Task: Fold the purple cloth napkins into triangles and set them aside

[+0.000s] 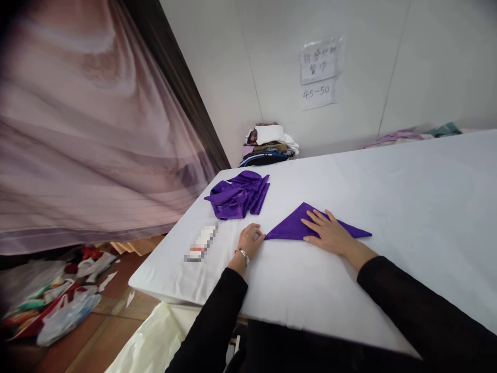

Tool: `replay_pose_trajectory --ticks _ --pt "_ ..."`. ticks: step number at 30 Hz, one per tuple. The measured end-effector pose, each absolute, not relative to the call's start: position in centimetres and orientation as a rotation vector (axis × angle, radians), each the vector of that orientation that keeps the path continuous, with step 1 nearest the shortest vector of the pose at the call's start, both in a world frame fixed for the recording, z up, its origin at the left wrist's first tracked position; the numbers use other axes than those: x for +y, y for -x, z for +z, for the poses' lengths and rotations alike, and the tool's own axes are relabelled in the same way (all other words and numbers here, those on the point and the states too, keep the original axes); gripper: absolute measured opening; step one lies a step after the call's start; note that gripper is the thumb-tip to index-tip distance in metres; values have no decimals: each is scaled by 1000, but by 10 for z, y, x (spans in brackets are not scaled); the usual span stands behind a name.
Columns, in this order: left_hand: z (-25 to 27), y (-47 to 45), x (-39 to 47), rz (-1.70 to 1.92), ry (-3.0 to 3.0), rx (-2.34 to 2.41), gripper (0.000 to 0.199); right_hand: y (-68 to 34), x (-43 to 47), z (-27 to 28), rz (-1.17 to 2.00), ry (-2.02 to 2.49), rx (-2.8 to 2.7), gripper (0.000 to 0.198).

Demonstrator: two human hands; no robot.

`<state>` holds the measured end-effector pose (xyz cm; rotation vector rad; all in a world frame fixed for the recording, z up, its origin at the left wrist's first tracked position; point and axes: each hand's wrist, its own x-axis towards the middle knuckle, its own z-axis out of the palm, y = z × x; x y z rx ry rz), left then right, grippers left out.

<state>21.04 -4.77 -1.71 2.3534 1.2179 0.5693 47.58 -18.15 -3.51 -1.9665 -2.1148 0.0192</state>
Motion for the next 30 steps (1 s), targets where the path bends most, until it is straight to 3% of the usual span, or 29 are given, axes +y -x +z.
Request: replay_pose_trajectory --ticks 2,7,15,20,24,30 --pt "-17 -210 -48 564 -2352 1219 1 -475 -182 -33 56 1916 -2137 61" --pt "-19 -210 -46 556 -2349 1240 12 -472 -184 -30 233 1888 -2166 57" --pt "-5 -233 -68 639 -2498 1284 30 -473 -182 -33 231 1883 -2159 60" --pt "-3 -278 -125 460 -2847 648 64 -474 -183 -34 192 1840 -2182 60" --pt "-13 -295 -137 318 -2877 605 84 -473 -183 -33 191 1852 -2177 62" --pt "-17 -275 -108 193 -2807 756 83 -474 -181 -36 177 1859 -2172 61"
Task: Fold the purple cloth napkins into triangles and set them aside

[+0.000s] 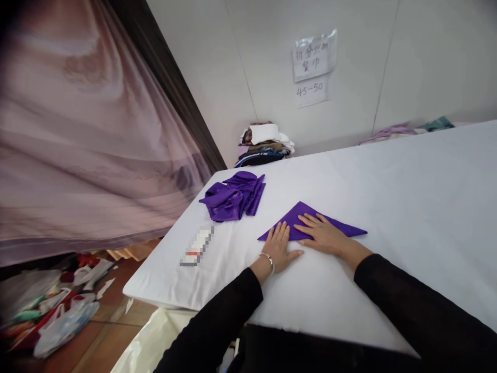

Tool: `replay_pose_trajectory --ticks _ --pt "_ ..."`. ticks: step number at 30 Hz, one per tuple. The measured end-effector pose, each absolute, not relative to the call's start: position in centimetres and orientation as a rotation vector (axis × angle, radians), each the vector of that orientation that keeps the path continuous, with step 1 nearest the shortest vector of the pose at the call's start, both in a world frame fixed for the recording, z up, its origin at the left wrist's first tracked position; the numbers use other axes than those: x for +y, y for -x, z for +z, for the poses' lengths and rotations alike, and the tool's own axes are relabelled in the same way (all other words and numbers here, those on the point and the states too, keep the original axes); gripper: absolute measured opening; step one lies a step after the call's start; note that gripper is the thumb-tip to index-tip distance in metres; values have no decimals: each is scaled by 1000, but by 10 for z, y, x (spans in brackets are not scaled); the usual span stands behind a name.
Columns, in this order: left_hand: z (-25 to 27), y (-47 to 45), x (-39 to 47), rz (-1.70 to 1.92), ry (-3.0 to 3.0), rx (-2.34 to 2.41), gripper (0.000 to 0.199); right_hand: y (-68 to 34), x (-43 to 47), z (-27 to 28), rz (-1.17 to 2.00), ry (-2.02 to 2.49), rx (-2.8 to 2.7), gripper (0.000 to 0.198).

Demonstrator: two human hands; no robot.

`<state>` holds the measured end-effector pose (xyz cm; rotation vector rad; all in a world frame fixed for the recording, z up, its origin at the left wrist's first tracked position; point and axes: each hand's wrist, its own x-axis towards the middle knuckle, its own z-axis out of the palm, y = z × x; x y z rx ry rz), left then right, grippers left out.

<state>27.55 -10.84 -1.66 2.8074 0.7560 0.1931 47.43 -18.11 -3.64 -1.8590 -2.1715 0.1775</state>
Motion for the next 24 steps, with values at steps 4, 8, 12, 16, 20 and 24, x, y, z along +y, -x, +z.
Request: replay_pose_trajectory --ticks 4,8,12,16,20,24 --pt "-17 -250 -85 139 -2782 909 79 -474 -181 -35 220 1875 -2167 61" --pt "-19 -219 -62 74 -2746 1125 76 -472 -181 -30 273 1866 -2149 61" --pt "-9 -210 -51 59 -2632 1344 74 -472 -182 -28 300 1839 -2132 59" --pt "3 -243 -66 300 -2716 1212 70 -471 -184 -25 302 1835 -2137 61" --pt "-2 -292 -84 338 -2817 779 69 -469 -184 -23 282 1832 -2152 62" --pt "-18 -314 -81 184 -2785 782 72 -469 -183 -23 261 1846 -2152 68"
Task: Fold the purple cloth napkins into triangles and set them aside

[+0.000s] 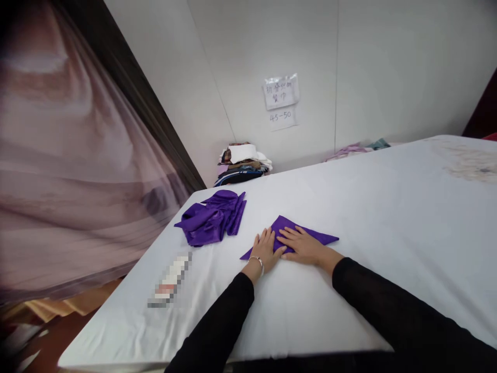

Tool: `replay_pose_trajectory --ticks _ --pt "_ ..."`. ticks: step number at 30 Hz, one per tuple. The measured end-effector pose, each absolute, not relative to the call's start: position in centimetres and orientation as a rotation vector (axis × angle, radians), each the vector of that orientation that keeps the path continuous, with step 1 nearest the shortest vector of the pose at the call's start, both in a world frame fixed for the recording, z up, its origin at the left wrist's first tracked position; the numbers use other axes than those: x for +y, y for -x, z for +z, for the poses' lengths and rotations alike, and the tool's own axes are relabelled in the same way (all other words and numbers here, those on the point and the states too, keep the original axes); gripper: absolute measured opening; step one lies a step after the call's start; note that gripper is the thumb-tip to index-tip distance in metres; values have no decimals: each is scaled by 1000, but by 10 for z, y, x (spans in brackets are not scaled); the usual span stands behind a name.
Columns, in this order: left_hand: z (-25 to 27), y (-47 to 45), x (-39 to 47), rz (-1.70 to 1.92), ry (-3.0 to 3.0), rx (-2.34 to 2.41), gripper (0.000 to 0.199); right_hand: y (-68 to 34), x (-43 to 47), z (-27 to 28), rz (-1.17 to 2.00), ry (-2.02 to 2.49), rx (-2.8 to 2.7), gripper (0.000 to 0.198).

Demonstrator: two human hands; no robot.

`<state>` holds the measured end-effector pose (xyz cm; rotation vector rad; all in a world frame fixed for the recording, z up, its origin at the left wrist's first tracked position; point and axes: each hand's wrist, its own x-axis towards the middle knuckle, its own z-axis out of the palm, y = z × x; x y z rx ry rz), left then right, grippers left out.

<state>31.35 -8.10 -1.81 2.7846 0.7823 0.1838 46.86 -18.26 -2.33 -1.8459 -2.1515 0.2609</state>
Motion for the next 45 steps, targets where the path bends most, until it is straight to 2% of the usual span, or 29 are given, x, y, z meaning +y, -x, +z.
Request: replay_pose_trajectory --ticks 11,18,29,32,36,45 --pt "-23 -304 -67 100 -2797 975 80 -498 -202 -25 212 1936 -2129 70" --pt "-23 -287 -58 -62 -2843 1122 77 -529 -236 -31 215 2034 -2034 68" --pt "-15 -285 -59 -75 -2813 1158 75 -562 -274 -26 237 2231 -1817 69" --pt "-15 -285 -59 -79 -2810 1164 75 -540 -259 -14 174 2173 -1822 72" --pt "-15 -286 -59 -90 -2815 1167 74 -485 -217 -2 244 1993 -2009 77" --pt "-16 -285 -59 -94 -2810 1181 72 -442 -158 -14 394 1894 -2100 82"
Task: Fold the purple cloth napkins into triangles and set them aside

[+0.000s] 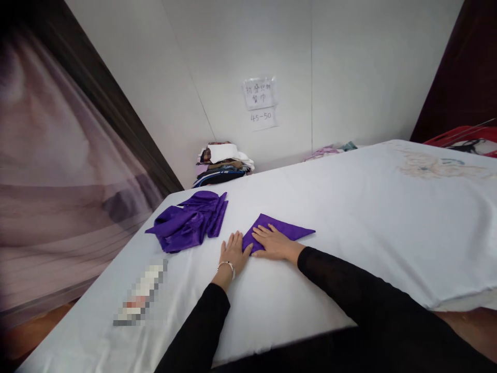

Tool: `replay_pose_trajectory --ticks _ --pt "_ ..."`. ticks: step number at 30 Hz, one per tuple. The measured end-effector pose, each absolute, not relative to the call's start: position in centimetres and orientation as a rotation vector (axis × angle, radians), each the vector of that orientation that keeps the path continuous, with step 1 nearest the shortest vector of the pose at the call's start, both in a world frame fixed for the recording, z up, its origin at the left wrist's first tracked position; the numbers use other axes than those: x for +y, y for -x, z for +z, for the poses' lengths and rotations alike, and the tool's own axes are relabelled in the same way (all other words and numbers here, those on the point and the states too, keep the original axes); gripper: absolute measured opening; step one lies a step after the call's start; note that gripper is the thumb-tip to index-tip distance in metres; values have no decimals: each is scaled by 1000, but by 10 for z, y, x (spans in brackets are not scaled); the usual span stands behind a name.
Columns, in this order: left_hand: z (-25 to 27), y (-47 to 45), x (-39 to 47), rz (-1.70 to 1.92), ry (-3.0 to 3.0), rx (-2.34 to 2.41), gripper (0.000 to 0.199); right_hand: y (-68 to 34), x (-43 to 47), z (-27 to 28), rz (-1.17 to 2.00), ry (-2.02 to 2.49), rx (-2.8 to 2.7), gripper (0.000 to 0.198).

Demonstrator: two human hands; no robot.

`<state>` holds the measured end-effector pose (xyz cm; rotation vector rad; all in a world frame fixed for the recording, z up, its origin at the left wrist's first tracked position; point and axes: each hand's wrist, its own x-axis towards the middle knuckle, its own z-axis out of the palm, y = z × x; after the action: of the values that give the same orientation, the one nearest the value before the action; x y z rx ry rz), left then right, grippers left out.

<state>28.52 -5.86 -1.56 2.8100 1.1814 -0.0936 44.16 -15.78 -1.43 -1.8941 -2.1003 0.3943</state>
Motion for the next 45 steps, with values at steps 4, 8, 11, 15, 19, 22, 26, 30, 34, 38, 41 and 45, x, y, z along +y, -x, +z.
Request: replay_pose_trajectory --ticks 4,8,11,15,19,22,26,30,34,38,41,45 --pt "-9 -291 -66 -34 -2791 1252 68 -444 -159 -17 374 1884 -2095 81" --pt "-2 -309 -78 188 -2871 1081 61 -439 -156 -17 333 1871 -2081 77" --pt "-6 -322 -80 144 -2832 868 66 -439 -156 -16 335 1827 -2055 75" --pt "-17 -327 -74 35 -2815 877 75 -468 -169 -18 400 1763 -1900 71" --pt "-22 -327 -72 -21 -2869 893 79 -522 -195 -21 265 1829 -1341 43" --pt "-22 -327 -73 -40 -2870 902 79 -548 -212 -20 342 1923 -1032 35" --pt "-21 -328 -73 -50 -2872 910 77 -550 -217 -18 444 2007 -1043 35" --pt "-19 -328 -74 -64 -2868 919 76 -543 -211 -17 462 2105 -1120 35" --pt "-18 -328 -75 -63 -2868 918 76 -544 -205 -25 448 2135 -1172 28" --pt "-18 -328 -75 -61 -2857 915 77 -550 -204 -34 339 2048 -1102 25" --pt "-18 -327 -75 -69 -2849 911 76 -554 -206 -34 266 1994 -969 25" --pt "-18 -327 -75 -64 -2842 909 76 -550 -203 -31 333 1977 -1037 27"
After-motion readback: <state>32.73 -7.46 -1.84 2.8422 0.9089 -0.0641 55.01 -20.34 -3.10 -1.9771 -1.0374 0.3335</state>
